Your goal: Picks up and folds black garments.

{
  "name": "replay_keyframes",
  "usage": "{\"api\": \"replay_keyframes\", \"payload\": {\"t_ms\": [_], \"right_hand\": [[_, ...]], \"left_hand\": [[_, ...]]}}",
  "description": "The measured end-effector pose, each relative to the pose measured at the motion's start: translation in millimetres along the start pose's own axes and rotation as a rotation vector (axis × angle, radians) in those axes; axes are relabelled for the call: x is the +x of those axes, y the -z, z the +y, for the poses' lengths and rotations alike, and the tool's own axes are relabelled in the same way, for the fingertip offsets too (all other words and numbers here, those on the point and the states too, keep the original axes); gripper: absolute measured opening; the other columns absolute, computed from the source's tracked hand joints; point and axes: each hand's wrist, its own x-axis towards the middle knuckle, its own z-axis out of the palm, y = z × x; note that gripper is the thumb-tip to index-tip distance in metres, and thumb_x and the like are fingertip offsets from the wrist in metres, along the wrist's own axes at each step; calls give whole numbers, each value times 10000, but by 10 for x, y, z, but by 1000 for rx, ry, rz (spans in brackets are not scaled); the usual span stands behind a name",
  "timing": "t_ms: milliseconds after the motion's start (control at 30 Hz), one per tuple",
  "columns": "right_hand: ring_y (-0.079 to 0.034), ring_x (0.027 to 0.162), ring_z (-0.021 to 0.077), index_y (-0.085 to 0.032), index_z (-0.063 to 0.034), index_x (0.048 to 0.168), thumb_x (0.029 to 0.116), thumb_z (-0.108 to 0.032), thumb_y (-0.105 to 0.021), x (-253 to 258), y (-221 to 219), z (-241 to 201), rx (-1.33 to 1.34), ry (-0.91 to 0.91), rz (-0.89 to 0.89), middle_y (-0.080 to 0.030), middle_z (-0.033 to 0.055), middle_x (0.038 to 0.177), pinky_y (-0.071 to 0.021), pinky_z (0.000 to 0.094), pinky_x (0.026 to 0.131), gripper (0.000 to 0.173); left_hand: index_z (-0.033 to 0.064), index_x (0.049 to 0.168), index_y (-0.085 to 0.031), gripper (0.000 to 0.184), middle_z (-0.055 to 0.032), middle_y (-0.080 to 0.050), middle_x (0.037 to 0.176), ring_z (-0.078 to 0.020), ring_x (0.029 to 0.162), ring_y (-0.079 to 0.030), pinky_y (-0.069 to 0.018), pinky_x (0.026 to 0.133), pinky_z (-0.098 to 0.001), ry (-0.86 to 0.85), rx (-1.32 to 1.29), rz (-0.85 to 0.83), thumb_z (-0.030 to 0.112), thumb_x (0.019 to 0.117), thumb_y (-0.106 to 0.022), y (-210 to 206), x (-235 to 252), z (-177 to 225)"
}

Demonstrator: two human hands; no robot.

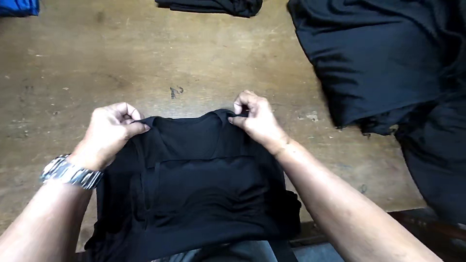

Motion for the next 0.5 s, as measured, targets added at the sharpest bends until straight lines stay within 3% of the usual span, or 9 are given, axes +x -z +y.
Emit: {"api": "replay_keyframes", "payload": {"t_ms": [33,100,200,267,333,400,467,500], "right_hand": [[-587,838,154,-587,-53,800,766,21,-747,-89,98,-54,131,54,-6,-609,64,882,-493,305,712,180],[-634,800,124,-607,-63,825,750,26,-726,-381,329,-230,362,82,-111,-660,48,897,-552,272,665,167],[-651,819,91,-608,-132,769,741,-8,-681,-1014,455,-400,333,62,-404,-667,-24,865,-576,275,700,146],[-641,913,170,-626,-107,811,791,-6,-653,-1391,330,-344,72,56,-657,-656,25,893,-558,357,793,106],[-614,1055,321,-665,-63,939,795,-14,-666,-1538,205,-339,-124,51,-878,-654,124,1014,-510,502,912,152],[-646,992,245,-687,-87,953,855,-77,-665,-1437,218,-358,-81,8,-843,-676,79,988,-545,443,867,101],[-640,800,87,-694,-119,914,936,-133,-650,-1193,283,-337,11,-28,-650,-666,-15,887,-568,292,706,51],[-622,722,69,-692,-115,911,954,-135,-638,-1037,307,-302,15,-71,-543,-658,-26,842,-554,275,636,72]], "left_hand": [[135,868,-608,209,44,-654,770,-27,648,-601,-516,577,-201,-62,-20,-27,-22,781,-715,58,-123,52],[189,830,-611,194,59,-669,844,-50,704,-622,-532,587,-204,-170,-80,-129,45,731,-694,153,-444,128],[239,780,-631,143,88,-644,816,-50,731,-625,-538,611,-219,-210,-102,-333,162,719,-734,148,-1008,-68],[191,786,-653,83,66,-645,838,-49,791,-624,-538,675,-252,-160,8,-487,177,728,-710,53,-1308,-379],[126,906,-708,161,17,-680,928,-82,859,-653,-568,756,-293,-66,42,-626,205,776,-759,3,-1439,-567],[137,1006,-720,229,20,-717,896,-91,789,-693,-602,708,-285,39,-74,-557,275,836,-789,38,-1385,-496],[158,990,-715,152,7,-725,821,-126,671,-694,-611,613,-308,112,-104,-311,250,869,-725,64,-1204,-312],[128,988,-702,113,-12,-718,816,-147,655,-679,-599,600,-333,112,-42,-181,209,915,-673,55,-1061,-245]]}}
